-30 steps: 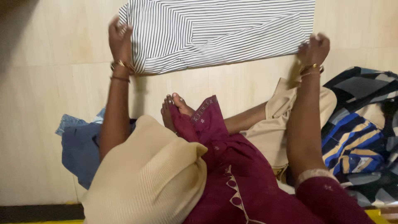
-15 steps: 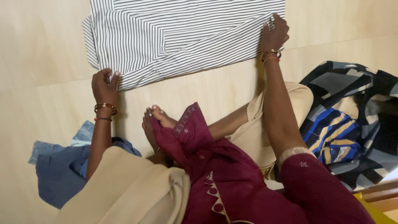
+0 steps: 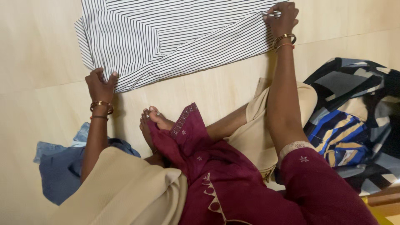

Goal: The person picks up a striped shirt from a pile on the floor, buttons the front, and then folds the garment into a neat rectangle.

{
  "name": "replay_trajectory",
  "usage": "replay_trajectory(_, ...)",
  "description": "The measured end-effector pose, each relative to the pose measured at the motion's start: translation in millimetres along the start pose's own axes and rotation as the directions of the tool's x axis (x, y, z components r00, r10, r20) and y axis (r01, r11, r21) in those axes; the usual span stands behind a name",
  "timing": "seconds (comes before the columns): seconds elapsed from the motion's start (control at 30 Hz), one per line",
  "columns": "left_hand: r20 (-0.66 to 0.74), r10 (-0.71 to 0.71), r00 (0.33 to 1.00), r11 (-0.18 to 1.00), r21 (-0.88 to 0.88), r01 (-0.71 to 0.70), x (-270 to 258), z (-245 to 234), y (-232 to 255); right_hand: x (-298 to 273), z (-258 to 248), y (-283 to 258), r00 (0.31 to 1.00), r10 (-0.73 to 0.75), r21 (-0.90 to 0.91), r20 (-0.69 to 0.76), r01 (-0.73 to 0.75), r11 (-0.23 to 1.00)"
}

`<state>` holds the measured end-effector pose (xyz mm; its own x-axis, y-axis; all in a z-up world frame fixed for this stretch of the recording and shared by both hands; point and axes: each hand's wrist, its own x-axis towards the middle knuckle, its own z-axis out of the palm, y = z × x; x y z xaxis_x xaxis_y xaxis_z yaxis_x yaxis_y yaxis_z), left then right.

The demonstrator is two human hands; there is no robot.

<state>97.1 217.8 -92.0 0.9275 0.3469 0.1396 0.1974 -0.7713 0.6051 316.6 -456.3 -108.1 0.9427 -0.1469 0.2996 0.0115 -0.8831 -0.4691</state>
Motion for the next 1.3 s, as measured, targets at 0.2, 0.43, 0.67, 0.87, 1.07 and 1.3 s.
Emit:
replay_trajectory(0.2,0.293,-0.583,0.757,0.732,-0.215,0.647,14,-20,19,-3,-8,6,0.995,-0.064,0.473,0.080,0.018,0.881)
replay_trajectory(0.43,0.470,-0.341,0.814,0.858,-0.200,0.474,22,-29,-7,1,-22,4,0.963,-0.015,0.332,0.268,-0.077,0.940)
replay_trajectory(0.67,0.339,-0.255,0.906,0.637,-0.646,0.421,47,-11,-27,-12,-28,13,0.991,-0.122,0.391,0.057,0.090,0.916)
replay_trajectory(0.87,0.345,-0.267,0.900,0.605,-0.667,0.435,67,1,-17,-17,-34,17,0.999,-0.008,0.366,-0.053,0.027,0.930)
replay_trajectory(1.07,0.488,-0.381,0.785,0.876,-0.082,0.476,86,20,-41,-28,-20,43,0.996,0.086,0.221,-0.023,-0.079,0.972)
replay_trajectory(1.3,0.271,-0.202,0.941,0.766,-0.555,0.325,86,20,-51,-25,-22,54,0.966,0.259,0.254,0.010,-0.253,0.934)
